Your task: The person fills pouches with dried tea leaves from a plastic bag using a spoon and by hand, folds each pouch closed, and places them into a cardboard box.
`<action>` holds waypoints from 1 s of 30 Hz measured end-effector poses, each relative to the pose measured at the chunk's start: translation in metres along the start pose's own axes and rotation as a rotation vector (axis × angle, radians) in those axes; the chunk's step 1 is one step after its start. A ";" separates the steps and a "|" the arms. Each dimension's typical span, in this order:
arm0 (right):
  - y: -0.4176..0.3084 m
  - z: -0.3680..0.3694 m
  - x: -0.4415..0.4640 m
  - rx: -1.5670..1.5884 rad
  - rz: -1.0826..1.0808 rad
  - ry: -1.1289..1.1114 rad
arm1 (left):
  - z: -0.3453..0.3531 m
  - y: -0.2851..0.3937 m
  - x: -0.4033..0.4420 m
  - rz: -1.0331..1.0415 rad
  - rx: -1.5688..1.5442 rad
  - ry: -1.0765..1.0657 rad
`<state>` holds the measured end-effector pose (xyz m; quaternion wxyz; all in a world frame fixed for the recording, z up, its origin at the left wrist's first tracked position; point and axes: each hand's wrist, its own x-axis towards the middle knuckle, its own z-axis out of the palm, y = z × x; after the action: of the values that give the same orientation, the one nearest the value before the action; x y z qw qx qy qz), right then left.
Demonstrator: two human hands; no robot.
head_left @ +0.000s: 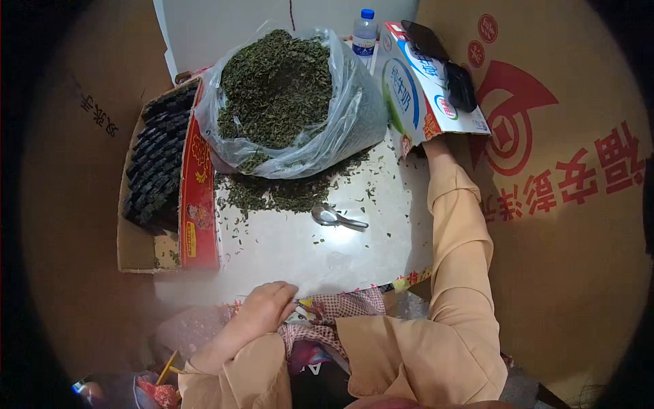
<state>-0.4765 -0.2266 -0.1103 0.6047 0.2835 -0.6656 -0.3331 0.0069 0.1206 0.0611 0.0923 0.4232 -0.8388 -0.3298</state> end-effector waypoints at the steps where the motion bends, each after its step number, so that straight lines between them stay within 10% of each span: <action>1: 0.000 0.000 -0.001 0.032 -0.008 -0.008 | 0.000 0.000 0.001 -0.002 -0.001 0.000; 30: -0.022 -0.005 -0.010 0.938 -0.150 -0.245 | 0.007 0.005 -0.005 0.057 0.029 0.027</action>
<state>-0.4711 -0.2323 -0.1334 0.3031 0.5313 -0.7879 -0.0709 0.0040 0.1297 0.0592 0.1071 0.4047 -0.8540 -0.3089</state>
